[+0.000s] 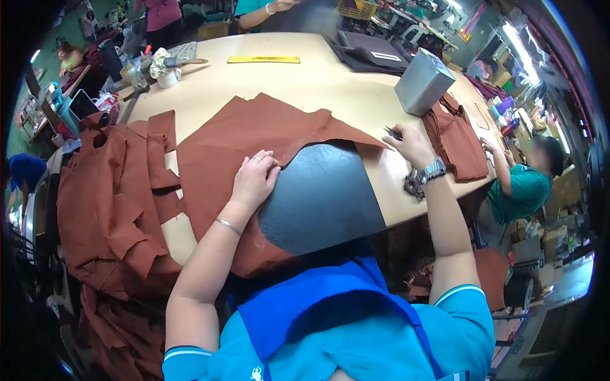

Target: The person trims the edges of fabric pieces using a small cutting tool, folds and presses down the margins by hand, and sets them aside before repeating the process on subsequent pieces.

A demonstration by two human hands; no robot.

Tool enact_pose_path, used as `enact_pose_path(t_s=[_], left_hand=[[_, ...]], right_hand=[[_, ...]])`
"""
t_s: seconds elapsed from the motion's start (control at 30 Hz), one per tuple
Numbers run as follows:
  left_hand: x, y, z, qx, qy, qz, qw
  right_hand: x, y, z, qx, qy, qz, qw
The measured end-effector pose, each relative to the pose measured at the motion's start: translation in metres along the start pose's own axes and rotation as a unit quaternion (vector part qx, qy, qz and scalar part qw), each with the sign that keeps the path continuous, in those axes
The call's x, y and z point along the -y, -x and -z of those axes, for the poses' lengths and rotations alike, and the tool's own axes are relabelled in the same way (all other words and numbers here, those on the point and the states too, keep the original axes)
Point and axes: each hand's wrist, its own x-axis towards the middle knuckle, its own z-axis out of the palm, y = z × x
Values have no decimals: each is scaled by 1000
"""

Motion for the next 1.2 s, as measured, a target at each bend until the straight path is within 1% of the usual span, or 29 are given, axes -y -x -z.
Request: enact_pose_path(t_s=[0.03,0.07,0.1,0.13,0.17,0.2,0.27,0.33,0.43,0.57,0.87,0.9,1.0,1.1,1.2], left_hand=[[-6,5,4,15,14,6,1000],[-9,10,5,18,25,9,999],[-12,12,6,22,34,10,999],[-14,12,6,24,42,9,999],[-15,11,6,21,58,16,998],[-16,11,6,17,73,25,997],[-15,12,7,8,96,33,995],[-14,11,7,-3,114,33,993],[-16,11,9,5,117,38,992],[-16,12,9,1,103,32,994],[-13,12,7,-1,105,25,994],[-13,12,8,-3,110,25,994],[-14,11,8,-5,112,27,993],[-14,11,7,-5,107,24,994],[-15,12,6,-11,105,24,994]], right_hand=[[5,10,-9,-28,-73,-6,997],[1,14,-32,7,-274,19,961],[32,35,-31,69,-340,-70,935],[52,46,-38,131,-394,-106,904],[62,53,-48,215,-504,-137,825],[66,53,-69,272,-584,-175,745],[80,49,-93,330,-632,-219,666],[90,39,-108,348,-649,-258,625],[94,27,-115,367,-690,-256,569],[101,22,-117,356,-704,-267,554],[98,22,-124,312,-710,-253,579],[102,27,-119,306,-703,-266,584],[100,28,-118,342,-703,-267,564],[105,23,-121,333,-709,-270,560],[108,20,-127,313,-697,-262,590]])
